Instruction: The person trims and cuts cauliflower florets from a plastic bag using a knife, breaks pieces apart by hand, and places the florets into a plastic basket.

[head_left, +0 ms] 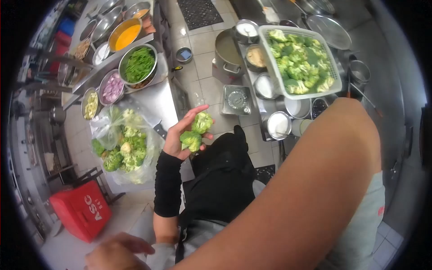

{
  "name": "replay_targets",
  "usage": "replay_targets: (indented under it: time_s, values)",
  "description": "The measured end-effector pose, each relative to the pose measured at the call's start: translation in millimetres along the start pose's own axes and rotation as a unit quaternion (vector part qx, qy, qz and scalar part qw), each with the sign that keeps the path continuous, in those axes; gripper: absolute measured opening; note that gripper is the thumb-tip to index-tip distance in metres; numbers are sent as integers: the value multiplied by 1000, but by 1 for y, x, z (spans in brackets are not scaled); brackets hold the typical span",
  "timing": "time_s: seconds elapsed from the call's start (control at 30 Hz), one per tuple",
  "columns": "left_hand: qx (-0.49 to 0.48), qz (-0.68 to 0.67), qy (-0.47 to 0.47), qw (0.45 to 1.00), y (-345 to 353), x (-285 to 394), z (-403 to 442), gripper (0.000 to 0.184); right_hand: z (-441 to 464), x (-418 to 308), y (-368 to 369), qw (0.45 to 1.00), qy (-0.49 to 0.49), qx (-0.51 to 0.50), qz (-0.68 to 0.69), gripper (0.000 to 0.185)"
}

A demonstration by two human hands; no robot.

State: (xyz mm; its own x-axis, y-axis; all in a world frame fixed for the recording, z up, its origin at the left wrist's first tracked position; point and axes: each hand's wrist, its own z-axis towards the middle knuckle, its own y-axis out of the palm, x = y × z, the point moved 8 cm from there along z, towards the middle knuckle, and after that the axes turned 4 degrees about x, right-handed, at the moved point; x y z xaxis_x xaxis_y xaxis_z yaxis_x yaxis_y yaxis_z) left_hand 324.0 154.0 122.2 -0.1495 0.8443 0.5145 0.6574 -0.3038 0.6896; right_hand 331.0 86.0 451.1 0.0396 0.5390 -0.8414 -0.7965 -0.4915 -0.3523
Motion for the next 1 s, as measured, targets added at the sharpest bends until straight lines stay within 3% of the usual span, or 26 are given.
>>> replay_targets:
  time_s: [0.07,0.3,0.37,0.4,0.47,0.57,0.7,0.77,0.8,0.9,0.93,1.0]
  values:
    - [-39,14,0,999,31,-7,26,62,-25,-4,-25,997,34,-24,-58,32]
    - [-34,57,63,996,135,-2,111,59,-135,-9,-116,936,226,-88,-254,36]
    - [-5,237,158,959,175,15,140,58,-172,-6,-141,911,283,-79,-291,37]
    - [6,320,203,926,196,20,159,57,-190,-4,-151,901,308,-66,-299,38]
    - [20,501,426,753,241,42,205,57,-232,6,-167,883,356,-21,-306,39]
    - [4,581,518,628,314,52,271,58,-288,17,-189,879,381,79,-274,24]
    - [-36,680,507,528,377,41,373,63,-349,24,-194,852,429,173,-246,35]
    - [-36,753,447,481,378,18,432,65,-367,32,-190,841,457,192,-215,35]
    - [-31,854,322,408,370,0,461,68,-374,38,-184,844,455,205,-196,34]
    - [1,836,410,364,363,-11,459,69,-383,54,-166,853,455,217,-136,33]
    - [-22,767,468,438,364,-4,441,63,-383,57,-162,857,456,209,-118,33]
    - [-56,652,537,533,356,24,377,59,-378,64,-157,857,468,201,-77,32]
